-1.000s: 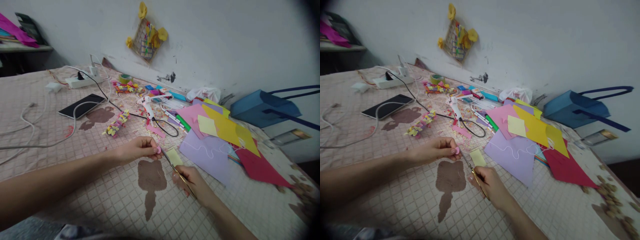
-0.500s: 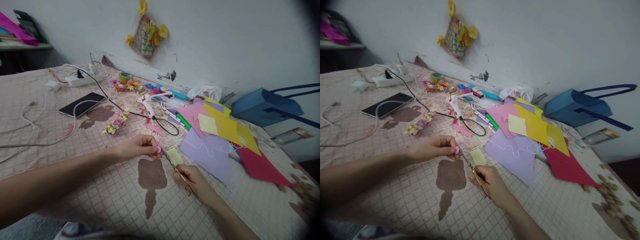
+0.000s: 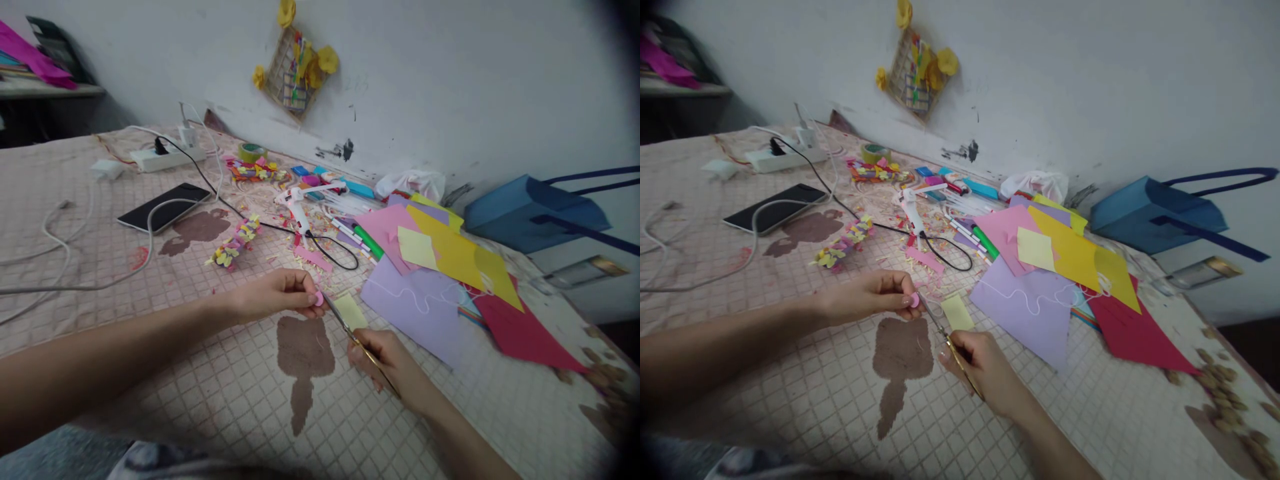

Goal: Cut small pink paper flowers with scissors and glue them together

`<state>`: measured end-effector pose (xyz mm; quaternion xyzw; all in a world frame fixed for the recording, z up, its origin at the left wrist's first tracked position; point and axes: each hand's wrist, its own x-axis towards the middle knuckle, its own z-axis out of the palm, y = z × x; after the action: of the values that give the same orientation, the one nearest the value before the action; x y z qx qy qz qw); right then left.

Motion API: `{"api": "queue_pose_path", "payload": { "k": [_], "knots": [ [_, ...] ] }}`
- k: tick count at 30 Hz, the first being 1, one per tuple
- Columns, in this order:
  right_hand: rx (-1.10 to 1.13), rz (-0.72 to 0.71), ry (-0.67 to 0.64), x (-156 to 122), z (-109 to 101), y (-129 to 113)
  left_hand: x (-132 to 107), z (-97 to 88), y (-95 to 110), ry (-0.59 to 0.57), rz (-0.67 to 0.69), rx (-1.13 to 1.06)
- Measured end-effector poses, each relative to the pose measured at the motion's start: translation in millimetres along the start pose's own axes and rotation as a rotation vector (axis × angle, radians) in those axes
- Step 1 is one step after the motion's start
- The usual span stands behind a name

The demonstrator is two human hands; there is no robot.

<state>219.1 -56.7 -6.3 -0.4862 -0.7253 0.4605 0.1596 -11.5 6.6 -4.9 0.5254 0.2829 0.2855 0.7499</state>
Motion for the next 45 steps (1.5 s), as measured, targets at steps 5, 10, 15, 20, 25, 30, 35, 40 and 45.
{"api": "queue_pose_path", "payload": {
  "k": [5,10,15,20,25,30,35,40,45],
  "knots": [
    [-0.019,0.009,-0.003,0.1,-0.5,-0.1,0.3,-0.4,-0.8,0.0,-0.005,0.0],
    [-0.009,0.012,-0.003,0.2,-0.6,-0.8,0.4,-0.6,-0.4,-0.005,-0.001,0.005],
    [-0.031,0.014,0.0,0.0,-1.6,-0.2,0.5,-0.3,0.1,-0.003,-0.005,0.007],
    [-0.042,0.012,-0.013,0.6,-2.4,0.1,0.3,-0.1,0.8,0.004,-0.007,0.015],
    [-0.06,0.025,-0.019,1.7,-2.2,-1.6,0.0,-0.3,0.8,-0.001,-0.009,0.024],
    [-0.061,0.018,-0.016,-0.2,-3.2,-2.0,-0.4,0.0,1.2,-0.002,-0.009,0.018],
    [-0.057,0.017,-0.012,-0.1,-4.0,-2.1,-0.3,-1.2,1.1,-0.017,-0.014,0.018],
    [-0.044,0.019,-0.007,0.0,-3.8,-1.3,0.6,-3.2,0.1,-0.023,-0.026,0.035],
    [-0.045,0.02,0.0,0.4,-4.2,-1.9,0.9,-3.6,1.5,-0.026,-0.037,0.041]
  ]
}}
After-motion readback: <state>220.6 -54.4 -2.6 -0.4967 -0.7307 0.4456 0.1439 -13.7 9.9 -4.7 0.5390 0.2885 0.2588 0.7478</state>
